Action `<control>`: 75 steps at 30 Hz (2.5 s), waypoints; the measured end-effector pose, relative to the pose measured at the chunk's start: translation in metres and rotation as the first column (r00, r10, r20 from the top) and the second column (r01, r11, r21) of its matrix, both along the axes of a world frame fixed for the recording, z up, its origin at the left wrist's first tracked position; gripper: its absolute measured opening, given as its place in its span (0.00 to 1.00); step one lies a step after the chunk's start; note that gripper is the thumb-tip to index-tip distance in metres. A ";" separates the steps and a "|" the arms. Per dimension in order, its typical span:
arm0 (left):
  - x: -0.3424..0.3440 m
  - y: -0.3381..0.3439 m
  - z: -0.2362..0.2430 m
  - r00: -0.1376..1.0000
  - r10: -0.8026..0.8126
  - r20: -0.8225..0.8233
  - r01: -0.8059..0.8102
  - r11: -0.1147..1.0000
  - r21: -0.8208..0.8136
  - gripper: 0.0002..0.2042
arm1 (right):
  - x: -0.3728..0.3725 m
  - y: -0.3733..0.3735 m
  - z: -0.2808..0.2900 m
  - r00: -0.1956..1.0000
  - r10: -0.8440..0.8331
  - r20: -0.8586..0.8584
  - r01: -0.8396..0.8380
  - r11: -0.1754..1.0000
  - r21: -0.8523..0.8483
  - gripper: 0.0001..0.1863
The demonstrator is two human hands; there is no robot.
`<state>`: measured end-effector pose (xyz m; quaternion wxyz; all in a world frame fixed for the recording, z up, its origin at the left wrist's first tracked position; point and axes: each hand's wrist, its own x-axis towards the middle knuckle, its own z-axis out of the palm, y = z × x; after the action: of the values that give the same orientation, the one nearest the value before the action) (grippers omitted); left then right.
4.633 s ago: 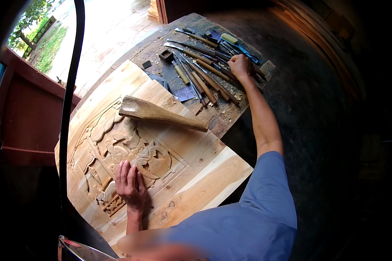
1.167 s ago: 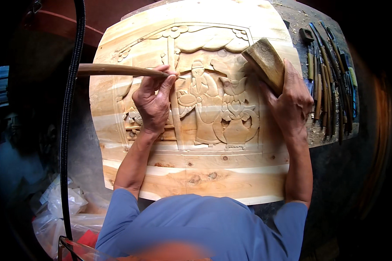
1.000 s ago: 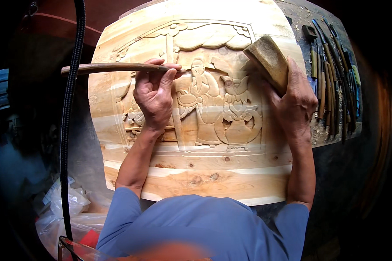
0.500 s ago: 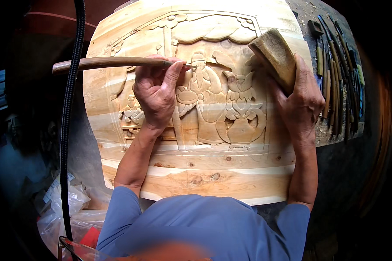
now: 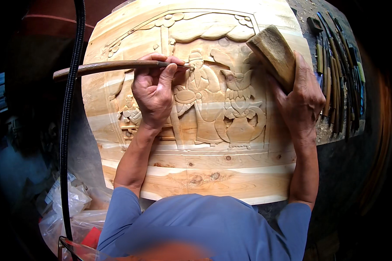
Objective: The person carves a decorative relief into a wooden board using a chisel and a wooden mallet, striking the chisel to remove wood chips and then refining the details with a hand-held carving tool.
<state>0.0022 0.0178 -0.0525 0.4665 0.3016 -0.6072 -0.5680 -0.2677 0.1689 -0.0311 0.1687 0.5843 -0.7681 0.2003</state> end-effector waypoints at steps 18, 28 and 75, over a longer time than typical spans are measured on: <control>-0.001 -0.001 0.003 0.999 -0.032 -0.018 0.034 0.996 0.078 0.10 | -0.003 0.000 -0.003 1.000 0.009 -0.006 -0.009 1.000 -0.012 0.42; 0.000 -0.001 0.004 0.997 -0.051 0.056 0.049 0.998 0.038 0.08 | 0.001 0.001 -0.002 1.000 -0.008 0.022 0.008 1.000 0.006 0.42; -0.019 -0.001 0.021 0.885 0.212 0.415 0.092 0.793 -0.603 0.12 | 0.061 -0.117 0.188 0.723 0.687 0.070 -0.553 0.637 -0.537 0.25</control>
<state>-0.0166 0.0166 -0.0319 0.3984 0.2819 -0.8394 -0.2391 -0.2062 0.0524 0.1565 0.1225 0.7200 -0.4580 0.5068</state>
